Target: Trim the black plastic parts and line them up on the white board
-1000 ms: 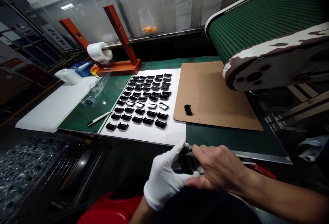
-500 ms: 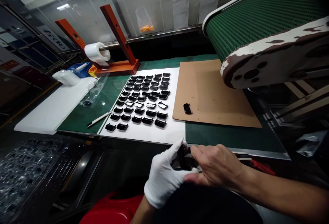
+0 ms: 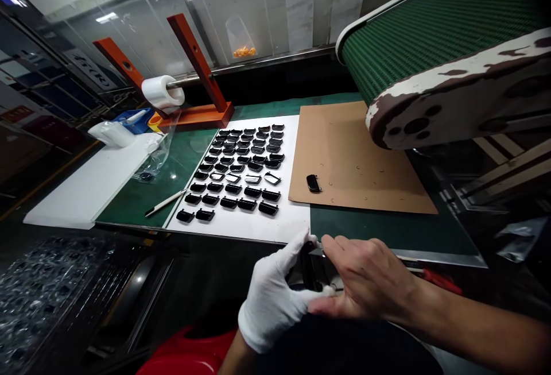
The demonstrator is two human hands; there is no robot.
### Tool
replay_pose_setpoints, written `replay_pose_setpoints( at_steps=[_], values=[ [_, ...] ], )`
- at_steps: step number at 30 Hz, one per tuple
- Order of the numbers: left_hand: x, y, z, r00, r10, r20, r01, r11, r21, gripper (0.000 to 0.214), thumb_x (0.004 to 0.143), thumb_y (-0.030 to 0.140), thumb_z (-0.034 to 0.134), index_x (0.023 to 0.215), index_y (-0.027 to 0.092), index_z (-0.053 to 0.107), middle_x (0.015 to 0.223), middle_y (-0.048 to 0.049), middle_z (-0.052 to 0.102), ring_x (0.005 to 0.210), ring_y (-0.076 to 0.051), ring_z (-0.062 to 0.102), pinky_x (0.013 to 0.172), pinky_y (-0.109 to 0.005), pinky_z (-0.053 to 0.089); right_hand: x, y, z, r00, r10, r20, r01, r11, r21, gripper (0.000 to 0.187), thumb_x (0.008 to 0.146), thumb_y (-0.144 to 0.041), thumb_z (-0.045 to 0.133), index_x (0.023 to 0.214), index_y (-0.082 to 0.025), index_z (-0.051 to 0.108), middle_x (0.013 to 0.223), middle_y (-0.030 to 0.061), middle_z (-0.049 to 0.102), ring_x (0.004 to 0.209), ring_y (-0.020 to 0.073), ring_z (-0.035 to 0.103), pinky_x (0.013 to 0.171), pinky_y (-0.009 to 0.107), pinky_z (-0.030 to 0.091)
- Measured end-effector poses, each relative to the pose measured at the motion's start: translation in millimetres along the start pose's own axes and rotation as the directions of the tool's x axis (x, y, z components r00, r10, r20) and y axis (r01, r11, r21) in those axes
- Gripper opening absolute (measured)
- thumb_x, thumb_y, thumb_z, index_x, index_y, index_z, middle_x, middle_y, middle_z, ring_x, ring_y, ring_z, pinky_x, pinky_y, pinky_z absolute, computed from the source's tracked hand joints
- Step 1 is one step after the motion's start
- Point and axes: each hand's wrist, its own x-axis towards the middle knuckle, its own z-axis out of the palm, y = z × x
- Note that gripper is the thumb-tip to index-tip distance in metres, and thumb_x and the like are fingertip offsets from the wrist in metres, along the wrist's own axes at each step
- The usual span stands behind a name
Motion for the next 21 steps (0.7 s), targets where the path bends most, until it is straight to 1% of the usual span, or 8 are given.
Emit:
replay_pose_setpoints(
  at_steps=[4, 7, 10, 14, 17, 21],
  values=[
    [1.1, 1.9, 0.5, 1.0, 0.002, 0.019, -0.002, 1.0, 0.012, 0.067, 0.062, 0.019, 0.081, 0.124, 0.015, 0.056, 0.116, -0.0054, 0.067, 0.103, -0.02, 0.065, 0.092, -0.021, 0.052, -1.3, -0.1, 0.0, 0.999, 0.013, 0.046, -0.014, 1.0, 0.017, 0.08, 0.072, -0.084, 0.013, 0.071, -0.016, 0.055, 0.056, 0.0034, 0.057, 0.043, 0.0198, 0.055, 0.044, 0.031, 0.012],
    [1.2, 3.3, 1.4, 1.0, -0.005, 0.017, 0.004, 0.999, 0.033, 0.067, 0.062, 0.02, 0.081, 0.123, 0.012, 0.056, 0.114, -0.0066, 0.068, 0.101, -0.02, 0.066, 0.091, -0.021, 0.053, -2.0, 0.5, 0.8, 0.998, 0.009, 0.069, -0.01, 1.0, 0.008, 0.081, 0.073, -0.083, 0.008, 0.07, -0.016, 0.054, 0.056, 0.0035, 0.057, 0.044, 0.0197, 0.055, 0.044, 0.031, 0.011],
    [0.4, 2.7, 2.0, 1.0, -0.025, 0.005, 0.025, 0.998, 0.055, 0.067, 0.061, 0.019, 0.081, 0.123, 0.01, 0.057, 0.111, -0.0068, 0.069, 0.099, -0.02, 0.067, 0.091, -0.021, 0.054, -2.2, 0.8, 1.8, 0.996, 0.003, 0.086, -0.003, 1.0, 0.0, 0.08, 0.075, -0.082, 0.007, 0.07, -0.017, 0.054, 0.057, 0.0034, 0.057, 0.045, 0.0196, 0.056, 0.044, 0.031, 0.011],
    [-0.3, -0.3, 2.2, 0.997, -0.08, 0.0, 0.08, 0.996, 0.032, 0.067, 0.062, 0.019, 0.08, 0.123, 0.01, 0.056, 0.113, -0.0075, 0.068, 0.099, -0.021, 0.067, 0.09, -0.023, 0.054, -2.6, 0.7, 4.0, 0.998, -0.02, 0.067, 0.023, 0.999, -0.038, 0.079, 0.077, -0.079, 0.006, 0.071, -0.017, 0.055, 0.056, 0.0036, 0.058, 0.044, 0.0203, 0.056, 0.045, 0.031, 0.01],
    [0.0, -1.4, 2.5, 0.995, -0.1, -0.007, 0.1, 0.994, 0.037, 0.067, 0.061, 0.018, 0.08, 0.123, 0.009, 0.056, 0.114, -0.0086, 0.068, 0.1, -0.022, 0.067, 0.092, -0.026, 0.054, -3.0, 0.8, 5.8, 0.999, -0.025, 0.048, 0.029, 0.997, -0.075, 0.08, 0.077, -0.078, 0.004, 0.069, -0.017, 0.055, 0.055, 0.0037, 0.057, 0.042, 0.0204, 0.055, 0.044, 0.031, 0.008],
    [0.0, -1.4, 3.9, 0.992, -0.125, -0.004, 0.125, 0.992, -0.018, 0.064, 0.061, 0.019, 0.08, 0.121, 0.011, 0.058, 0.112, -0.0078, 0.069, 0.098, -0.023, 0.067, 0.09, -0.029, 0.056, -3.1, 1.6, 7.5, 0.998, -0.04, 0.04, 0.043, 0.996, -0.082, 0.08, 0.078, -0.077, 0.003, 0.069, -0.017, 0.056, 0.055, 0.0042, 0.058, 0.042, 0.0195, 0.055, 0.044, 0.031, 0.008]
  ],
)
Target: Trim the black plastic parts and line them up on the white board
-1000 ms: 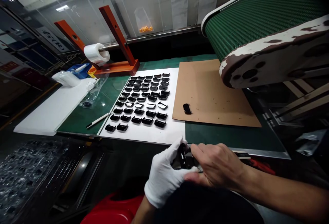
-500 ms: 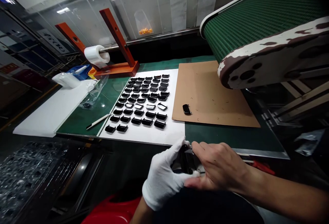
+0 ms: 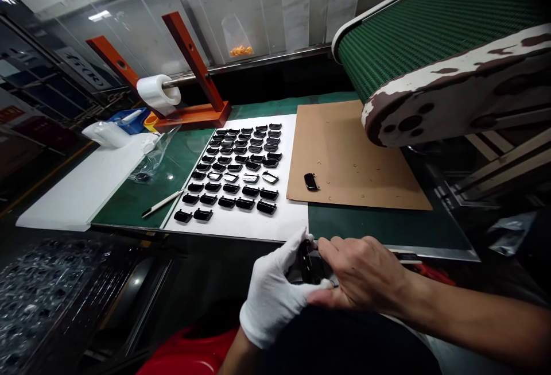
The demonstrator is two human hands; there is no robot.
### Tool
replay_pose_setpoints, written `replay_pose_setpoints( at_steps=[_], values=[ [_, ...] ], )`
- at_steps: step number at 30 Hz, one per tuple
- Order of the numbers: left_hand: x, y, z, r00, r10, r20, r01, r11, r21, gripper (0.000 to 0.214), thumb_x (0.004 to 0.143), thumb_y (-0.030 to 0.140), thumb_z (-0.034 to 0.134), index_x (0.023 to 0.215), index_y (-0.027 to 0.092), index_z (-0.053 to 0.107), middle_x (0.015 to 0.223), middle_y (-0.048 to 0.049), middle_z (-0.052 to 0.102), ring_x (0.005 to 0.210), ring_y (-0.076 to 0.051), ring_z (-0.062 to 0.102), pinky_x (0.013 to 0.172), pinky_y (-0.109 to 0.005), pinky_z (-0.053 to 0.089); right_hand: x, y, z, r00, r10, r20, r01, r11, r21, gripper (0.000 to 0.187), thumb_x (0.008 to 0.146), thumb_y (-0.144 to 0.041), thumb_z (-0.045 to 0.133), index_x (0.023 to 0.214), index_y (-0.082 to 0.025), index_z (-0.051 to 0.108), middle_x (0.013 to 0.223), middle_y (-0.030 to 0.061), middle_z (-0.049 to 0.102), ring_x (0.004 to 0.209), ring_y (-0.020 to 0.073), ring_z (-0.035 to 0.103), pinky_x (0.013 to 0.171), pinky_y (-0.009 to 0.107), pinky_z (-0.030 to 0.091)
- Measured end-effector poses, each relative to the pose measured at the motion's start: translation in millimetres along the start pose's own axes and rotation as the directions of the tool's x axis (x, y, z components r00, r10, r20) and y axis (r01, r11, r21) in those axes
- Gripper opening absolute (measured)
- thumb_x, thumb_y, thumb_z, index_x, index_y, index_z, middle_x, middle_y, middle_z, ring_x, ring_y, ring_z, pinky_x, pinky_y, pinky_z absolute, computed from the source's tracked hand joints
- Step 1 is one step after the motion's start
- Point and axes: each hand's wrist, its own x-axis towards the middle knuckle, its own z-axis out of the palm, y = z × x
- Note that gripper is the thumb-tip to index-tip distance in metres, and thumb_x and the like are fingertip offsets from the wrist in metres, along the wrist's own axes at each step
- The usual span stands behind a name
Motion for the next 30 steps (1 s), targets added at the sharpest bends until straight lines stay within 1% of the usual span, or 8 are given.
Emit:
replay_pose_setpoints(
  at_steps=[4, 10, 15, 18, 22, 25, 27, 30],
  values=[
    [0, -2, 0.4, 1.0, -0.013, -0.008, 0.013, 1.0, -0.006, 0.066, 0.06, 0.02, 0.081, 0.121, 0.011, 0.058, 0.112, -0.0086, 0.069, 0.099, -0.024, 0.067, 0.09, -0.03, 0.056, 0, 1, 2, 1.0, -0.01, 0.015, 0.01, 1.0, 0.006, 0.079, 0.078, -0.078, 0.006, 0.07, -0.017, 0.056, 0.056, 0.0046, 0.06, 0.044, 0.0193, 0.057, 0.045, 0.031, 0.008],
    [-1, -6, 0.6, 1.0, -0.02, -0.006, 0.02, 1.0, 0.007, 0.064, 0.062, 0.018, 0.079, 0.122, 0.012, 0.057, 0.114, -0.0081, 0.068, 0.102, -0.024, 0.066, 0.094, -0.031, 0.054, -2, 2, 6, 0.999, -0.025, 0.03, 0.025, 1.0, 0.002, 0.079, 0.081, -0.074, 0.001, 0.07, -0.017, 0.056, 0.057, 0.0049, 0.06, 0.044, 0.0173, 0.056, 0.046, 0.031, 0.007],
    [-1, -5, 1.9, 0.999, -0.044, -0.003, 0.044, 0.999, -0.029, 0.065, 0.063, 0.018, 0.078, 0.124, 0.011, 0.056, 0.115, -0.0089, 0.068, 0.102, -0.025, 0.066, 0.093, -0.032, 0.054, -2, 2, 8, 1.0, -0.016, 0.025, 0.016, 1.0, -0.022, 0.079, 0.079, -0.076, 0.003, 0.07, -0.018, 0.055, 0.056, 0.0039, 0.059, 0.043, 0.0171, 0.054, 0.046, 0.031, 0.007],
    [-1, -4, 2.0, 0.999, -0.046, -0.003, 0.046, 0.999, -0.019, 0.065, 0.063, 0.019, 0.078, 0.123, 0.01, 0.056, 0.115, -0.0097, 0.067, 0.102, -0.025, 0.065, 0.094, -0.033, 0.054, -1, 2, 10, 0.999, -0.023, 0.027, 0.023, 1.0, -0.007, 0.079, 0.081, -0.074, 0.004, 0.071, -0.017, 0.056, 0.057, 0.0043, 0.06, 0.044, 0.0159, 0.054, 0.046, 0.031, 0.008],
    [-1, -6, 1.0, 0.998, -0.056, -0.003, 0.056, 0.998, -0.011, 0.064, 0.065, 0.02, 0.077, 0.124, 0.011, 0.056, 0.116, -0.0089, 0.067, 0.103, -0.025, 0.065, 0.095, -0.033, 0.053, -2, 3, 11, 0.999, -0.05, -0.014, 0.05, 0.999, 0.017, 0.076, 0.084, -0.072, 0.007, 0.07, -0.016, 0.057, 0.056, 0.0046, 0.06, 0.043, 0.0136, 0.052, 0.045, 0.031, 0.01],
    [-1, -10, 0.3, 0.999, -0.054, 0.004, 0.054, 0.998, 0.017, 0.067, 0.066, 0.022, 0.077, 0.127, 0.012, 0.053, 0.117, -0.0091, 0.066, 0.105, -0.025, 0.064, 0.097, -0.035, 0.052, -2, 3, 10, 0.998, -0.059, -0.026, 0.06, 0.998, 0.013, 0.071, 0.086, -0.069, 0.011, 0.069, -0.017, 0.056, 0.057, 0.004, 0.061, 0.043, 0.0139, 0.053, 0.045, 0.031, 0.01],
    [-1, -12, 0.3, 0.999, -0.051, 0.014, 0.05, 0.998, 0.024, 0.067, 0.067, 0.022, 0.077, 0.128, 0.011, 0.052, 0.117, -0.0093, 0.066, 0.105, -0.026, 0.064, 0.097, -0.036, 0.052, -1, 3, 8, 0.997, -0.071, -0.034, 0.071, 0.997, 0.024, 0.069, 0.088, -0.065, 0.01, 0.068, -0.018, 0.055, 0.057, 0.0037, 0.061, 0.043, 0.0137, 0.053, 0.045, 0.031, 0.011],
    [-2, -12, 0.1, 1.0, 0.006, -0.009, -0.006, 0.998, 0.055, 0.065, 0.068, 0.024, 0.076, 0.127, 0.012, 0.053, 0.116, -0.0097, 0.066, 0.105, -0.026, 0.064, 0.096, -0.036, 0.053, 1, 4, 6, 0.988, -0.103, -0.119, 0.112, 0.991, 0.068, 0.068, 0.089, -0.064, 0.01, 0.066, -0.018, 0.054, 0.053, 0.0023, 0.058, 0.042, 0.0122, 0.049, 0.044, 0.03, 0.014]
  ],
)
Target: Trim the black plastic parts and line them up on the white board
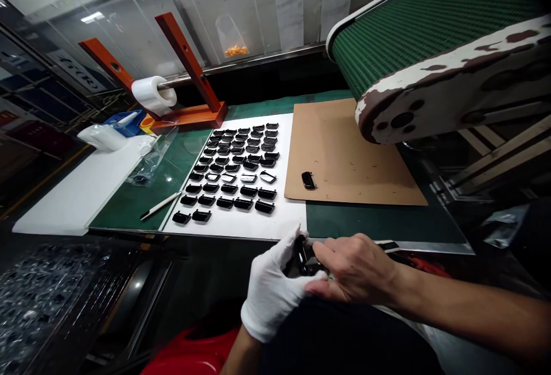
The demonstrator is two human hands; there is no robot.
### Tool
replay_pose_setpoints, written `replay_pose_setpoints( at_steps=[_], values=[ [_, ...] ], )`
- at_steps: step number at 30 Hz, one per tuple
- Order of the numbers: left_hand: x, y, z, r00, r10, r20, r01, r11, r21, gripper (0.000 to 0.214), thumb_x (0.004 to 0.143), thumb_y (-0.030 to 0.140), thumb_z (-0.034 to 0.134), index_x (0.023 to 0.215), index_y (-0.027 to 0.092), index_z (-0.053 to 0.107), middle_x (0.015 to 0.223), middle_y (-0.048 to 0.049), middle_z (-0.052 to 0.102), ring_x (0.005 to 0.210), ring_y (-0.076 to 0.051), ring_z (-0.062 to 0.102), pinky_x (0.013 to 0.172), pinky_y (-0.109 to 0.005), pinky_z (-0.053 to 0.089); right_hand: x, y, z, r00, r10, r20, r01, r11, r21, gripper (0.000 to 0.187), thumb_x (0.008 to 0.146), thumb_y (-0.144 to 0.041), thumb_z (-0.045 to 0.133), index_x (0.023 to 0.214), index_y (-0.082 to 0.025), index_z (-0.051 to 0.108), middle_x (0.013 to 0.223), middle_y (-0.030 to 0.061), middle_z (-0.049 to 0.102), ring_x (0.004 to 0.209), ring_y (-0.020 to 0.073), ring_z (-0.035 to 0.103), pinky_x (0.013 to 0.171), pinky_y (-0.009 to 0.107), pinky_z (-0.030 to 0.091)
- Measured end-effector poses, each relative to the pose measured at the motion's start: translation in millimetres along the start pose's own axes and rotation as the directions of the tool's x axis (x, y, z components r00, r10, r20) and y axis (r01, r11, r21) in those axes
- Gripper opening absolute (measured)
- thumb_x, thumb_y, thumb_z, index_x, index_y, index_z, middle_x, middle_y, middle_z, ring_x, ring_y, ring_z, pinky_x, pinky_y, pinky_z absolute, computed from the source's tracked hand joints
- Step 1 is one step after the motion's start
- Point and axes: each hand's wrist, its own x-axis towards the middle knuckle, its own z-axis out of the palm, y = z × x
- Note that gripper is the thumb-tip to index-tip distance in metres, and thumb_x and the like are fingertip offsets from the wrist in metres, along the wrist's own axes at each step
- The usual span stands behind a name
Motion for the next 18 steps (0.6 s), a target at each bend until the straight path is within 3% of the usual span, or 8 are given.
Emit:
replay_pose_setpoints(
  at_steps=[3, 6, 9, 12, 14, 18],
  values=[
    [0, 1, -2.3, 0.989, 0.137, -0.046, -0.129, 0.981, 0.142, 0.068, 0.072, 0.026, 0.074, 0.132, 0.013, 0.047, 0.12, -0.0104, 0.064, 0.106, -0.025, 0.064, 0.095, -0.034, 0.053, 0, -1, -1, 0.989, 0.051, -0.14, -0.04, 0.996, 0.08, 0.064, 0.087, -0.067, 0.019, 0.064, -0.018, 0.051, 0.051, 0.0006, 0.053, 0.043, 0.0123, 0.047, 0.043, 0.028, 0.022],
    [1, 0, -6.7, 0.958, 0.285, -0.032, -0.249, 0.882, 0.401, 0.071, 0.074, 0.029, 0.072, 0.136, 0.016, 0.041, 0.126, -0.0118, 0.06, 0.11, -0.025, 0.061, 0.097, -0.034, 0.05, -6, -8, 1, 0.944, 0.278, -0.179, -0.212, 0.924, 0.317, 0.058, 0.084, -0.069, 0.03, 0.072, -0.017, 0.052, 0.056, -0.0008, 0.052, 0.047, 0.0122, 0.047, 0.046, 0.026, 0.033],
    [3, -3, -11.6, 0.949, 0.316, 0.012, -0.262, 0.763, 0.591, 0.073, 0.075, 0.028, 0.071, 0.139, 0.018, 0.037, 0.129, -0.0126, 0.057, 0.114, -0.025, 0.059, 0.098, -0.034, 0.049, -15, -18, 8, 0.858, 0.513, -0.015, -0.404, 0.694, 0.596, 0.057, 0.088, -0.064, 0.025, 0.096, -0.016, 0.055, 0.064, -0.0006, 0.053, 0.055, 0.0143, 0.051, 0.054, 0.026, 0.04],
    [4, -5, -15.9, 0.96, 0.279, 0.027, -0.225, 0.71, 0.667, 0.076, 0.075, 0.028, 0.071, 0.14, 0.019, 0.034, 0.128, -0.0133, 0.057, 0.114, -0.026, 0.059, 0.098, -0.035, 0.049, -23, -25, 23, 0.753, 0.631, 0.188, -0.535, 0.42, 0.733, 0.051, 0.093, -0.052, 0.019, 0.111, -0.02, 0.054, 0.066, -0.0013, 0.051, 0.059, 0.0152, 0.05, 0.056, 0.027, 0.041],
    [5, -7, -18.4, 0.965, 0.259, 0.033, -0.207, 0.685, 0.698, 0.077, 0.075, 0.028, 0.071, 0.141, 0.018, 0.032, 0.128, -0.0146, 0.057, 0.113, -0.027, 0.059, 0.097, -0.037, 0.049, -28, -26, 36, 0.708, 0.643, 0.293, -0.569, 0.273, 0.776, 0.049, 0.092, -0.052, 0.023, 0.11, -0.02, 0.056, 0.063, -0.0024, 0.049, 0.056, 0.0143, 0.047, 0.052, 0.027, 0.038],
    [6, -12, -22.4, 0.976, 0.213, 0.036, -0.167, 0.635, 0.754, 0.079, 0.074, 0.029, 0.072, 0.14, 0.018, 0.031, 0.128, -0.0166, 0.057, 0.112, -0.028, 0.06, 0.092, -0.038, 0.052, -37, -23, 64, 0.695, 0.538, 0.478, -0.582, 0.03, 0.813, 0.05, 0.087, -0.058, 0.037, 0.092, -0.017, 0.063, 0.054, -0.0031, 0.049, 0.048, 0.012, 0.042, 0.047, 0.026, 0.033]
  ],
)
